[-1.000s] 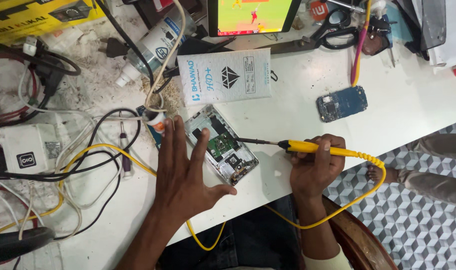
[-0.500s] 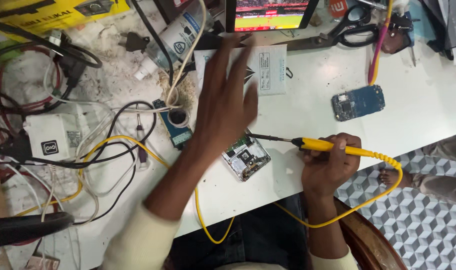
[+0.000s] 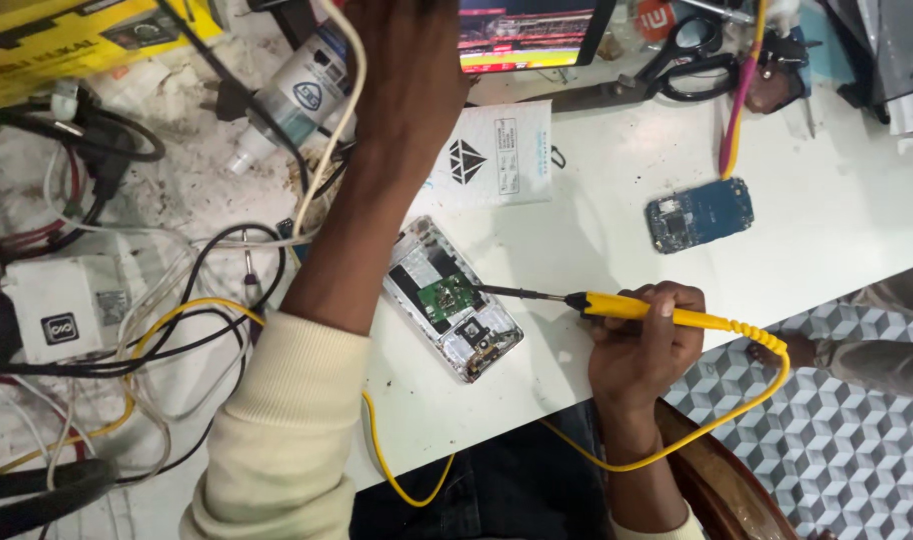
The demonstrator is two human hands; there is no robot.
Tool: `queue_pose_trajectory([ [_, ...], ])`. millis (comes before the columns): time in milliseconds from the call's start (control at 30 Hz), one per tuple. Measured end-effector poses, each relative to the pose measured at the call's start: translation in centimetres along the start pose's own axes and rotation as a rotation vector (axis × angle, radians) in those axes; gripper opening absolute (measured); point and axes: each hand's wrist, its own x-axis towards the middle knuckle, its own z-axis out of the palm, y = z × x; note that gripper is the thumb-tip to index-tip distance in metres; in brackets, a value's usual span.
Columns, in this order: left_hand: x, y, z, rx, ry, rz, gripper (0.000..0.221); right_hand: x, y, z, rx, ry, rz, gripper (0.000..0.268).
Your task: The person uses a soldering iron to work on a small green circuit board placed inside a disassembled phone chassis. They hold the board steady with their left hand while applying the soldering iron with their right hand to specific points on the board.
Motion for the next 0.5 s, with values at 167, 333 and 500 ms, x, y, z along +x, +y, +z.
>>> queue_pose_trajectory([
  [167,0.1,0.1,-0.7,0.024,0.01,0.037,0.051,0.0,0.1,-0.1,0.024,-0.007,0.001,0.018],
  [333,0.6,0.6,-1.7,-0.001,0.057,0.03,0.056,0.1,-0.1,0.0,0.012,-0.043,-0.005,0.019],
  [500,0.8,0.7,-2.4,0.019,0.014,0.025,0.062,-0.1,-0.1,0.1,-0.027,-0.004,-0.018,0.018],
])
